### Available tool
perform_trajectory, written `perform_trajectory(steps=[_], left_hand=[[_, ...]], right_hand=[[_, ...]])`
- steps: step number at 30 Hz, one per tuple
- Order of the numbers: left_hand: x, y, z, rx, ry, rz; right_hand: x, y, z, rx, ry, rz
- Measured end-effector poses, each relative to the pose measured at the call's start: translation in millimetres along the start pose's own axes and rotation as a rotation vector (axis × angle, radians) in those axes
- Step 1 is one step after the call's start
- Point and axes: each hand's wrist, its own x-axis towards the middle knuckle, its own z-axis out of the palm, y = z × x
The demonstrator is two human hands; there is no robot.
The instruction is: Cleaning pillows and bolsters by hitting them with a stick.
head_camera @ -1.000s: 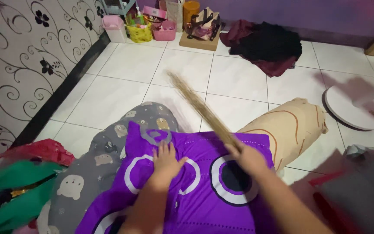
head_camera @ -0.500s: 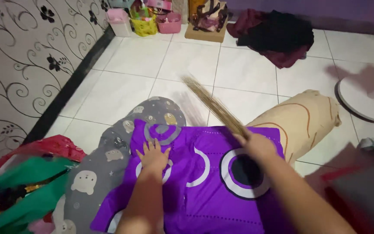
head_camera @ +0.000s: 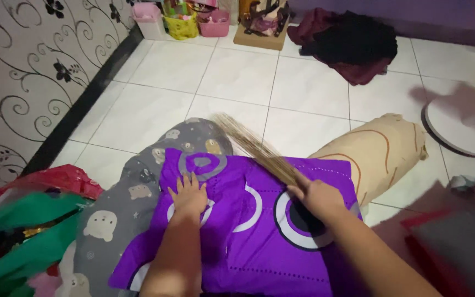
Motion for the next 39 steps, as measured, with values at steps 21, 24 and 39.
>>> perform_trajectory(steps=[21, 24, 39], left_hand=[[-4, 0, 8, 0.007, 0.088, 0.021], [-5, 0, 2, 0.002, 0.067, 0.014], [-4, -3, -5, -0.065, 0.029, -0.014]], right_hand=[[13, 159, 80, 0.132, 0.084, 0.257], [16, 163, 55, 0.245, 0.071, 0.348], [22, 209, 103, 0.513, 0.085, 0.380]])
